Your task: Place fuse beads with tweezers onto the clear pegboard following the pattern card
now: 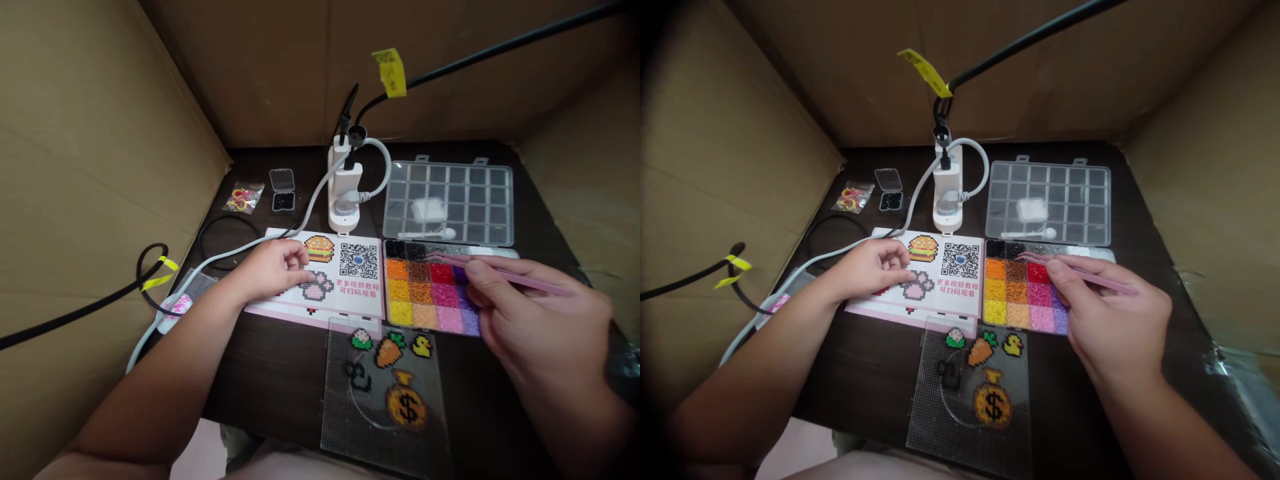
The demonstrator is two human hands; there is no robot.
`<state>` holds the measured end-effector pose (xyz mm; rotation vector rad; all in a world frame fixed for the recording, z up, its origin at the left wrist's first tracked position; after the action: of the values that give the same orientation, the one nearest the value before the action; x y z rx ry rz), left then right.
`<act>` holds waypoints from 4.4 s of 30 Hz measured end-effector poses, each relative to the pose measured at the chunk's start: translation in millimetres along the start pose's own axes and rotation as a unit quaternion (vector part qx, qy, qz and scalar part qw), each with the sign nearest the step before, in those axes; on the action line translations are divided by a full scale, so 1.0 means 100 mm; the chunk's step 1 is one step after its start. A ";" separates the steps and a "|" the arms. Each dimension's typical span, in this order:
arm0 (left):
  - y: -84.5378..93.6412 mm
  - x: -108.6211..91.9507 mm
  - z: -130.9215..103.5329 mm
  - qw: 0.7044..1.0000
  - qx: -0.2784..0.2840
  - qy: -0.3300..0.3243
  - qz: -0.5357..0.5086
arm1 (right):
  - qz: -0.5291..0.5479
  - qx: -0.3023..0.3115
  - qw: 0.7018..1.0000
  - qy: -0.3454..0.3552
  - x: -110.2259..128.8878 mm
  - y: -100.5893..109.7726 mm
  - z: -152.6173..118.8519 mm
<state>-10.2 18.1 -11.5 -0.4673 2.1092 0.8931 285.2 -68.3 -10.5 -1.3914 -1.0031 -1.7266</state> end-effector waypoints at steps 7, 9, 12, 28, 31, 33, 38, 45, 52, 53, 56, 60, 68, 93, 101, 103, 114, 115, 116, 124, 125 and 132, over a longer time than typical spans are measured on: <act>0.00 0.01 0.00 1.000 -0.016 -0.005 0.023 | 0.002 -0.022 1.000 0.002 0.04 -0.04 0.02; 0.00 -0.01 0.00 0.999 -0.022 -0.002 0.026 | 0.018 -0.017 1.000 0.012 0.05 -0.06 0.02; 0.00 -0.03 0.00 0.999 -0.029 0.005 0.031 | 0.032 -0.020 0.999 0.036 0.05 -0.07 0.03; 0.00 0.07 0.04 0.999 -0.031 -0.025 0.029 | -0.015 -0.023 0.997 0.068 0.04 -0.06 0.00; 0.00 0.05 0.04 0.999 -0.031 -0.019 0.029 | -0.021 -0.030 0.997 0.068 0.03 -0.06 0.01; 0.00 0.03 0.03 0.999 -0.034 -0.015 0.030 | -0.010 -0.028 0.997 0.069 0.03 -0.06 0.02; -0.01 0.02 0.02 0.999 -0.040 -0.012 0.035 | 0.007 -0.030 0.997 0.069 0.04 -0.06 0.01; 0.00 0.03 0.04 0.998 -0.043 -0.014 0.034 | 0.021 -0.012 0.997 0.080 0.06 -0.08 0.01; -0.01 0.02 0.03 0.999 -0.035 -0.009 0.036 | 0.013 -0.018 0.998 0.052 0.08 -0.07 -0.01; -0.01 0.02 0.03 0.999 -0.032 -0.009 0.035 | 0.016 -0.013 0.999 0.040 0.08 -0.08 -0.02; -0.01 0.03 0.03 0.999 -0.021 -0.015 0.034 | 0.022 -0.011 1.000 0.019 0.09 -0.07 -0.02; -0.01 0.03 0.01 0.999 -0.013 -0.009 0.029 | 0.015 -0.028 0.999 0.000 0.09 -0.06 -0.02; -0.03 0.00 0.00 0.997 -0.033 -0.012 0.070 | 0.020 -0.024 0.999 -0.006 0.08 -0.06 -0.01; -0.09 -0.10 -0.01 0.978 -0.089 0.038 0.184 | 0.066 -0.021 0.996 -0.058 0.11 -0.10 0.02; -0.09 -0.11 -0.02 0.977 -0.087 0.040 0.193 | 0.084 -0.028 0.993 -0.082 0.10 -0.04 0.05; -0.10 -0.11 -0.01 0.977 -0.089 0.038 0.190 | 0.070 -0.034 0.994 -0.081 0.09 -0.02 0.06; -0.10 -0.11 -0.02 0.976 -0.091 0.045 0.192 | 0.087 -0.017 0.993 -0.081 0.20 -0.05 0.06; -0.10 -0.11 -0.02 0.976 -0.090 0.045 0.193 | 0.088 -0.018 0.993 -0.082 0.21 -0.05 0.06; -0.10 -0.11 -0.02 0.976 -0.090 0.046 0.194 | 0.088 -0.021 0.992 -0.085 0.21 -0.04 0.06; -0.10 -0.10 -0.01 0.976 -0.087 0.047 0.196 | 0.066 -0.041 0.992 -0.098 0.17 -0.02 0.04; -0.10 -0.10 -0.01 0.976 -0.088 0.047 0.196 | 0.062 -0.046 0.992 -0.100 0.17 -0.02 0.03; -0.10 -0.09 0.00 0.976 -0.091 0.055 0.191 | 0.054 -0.043 0.991 -0.118 0.21 -0.01 0.04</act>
<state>1.7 11.6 -8.8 -0.2058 2.2705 1.3158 281.7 -65.5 10.5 -1.7033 -0.9674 -1.5688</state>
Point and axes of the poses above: each hand's wrist, its own z-axis towards the middle knuckle, its own y-axis out of the back of the hand, x = y × z, the point moved 1 cm from there along z, towards the middle knuckle, and after that the axes turned 10 degrees about x, right-handed, at the moved point
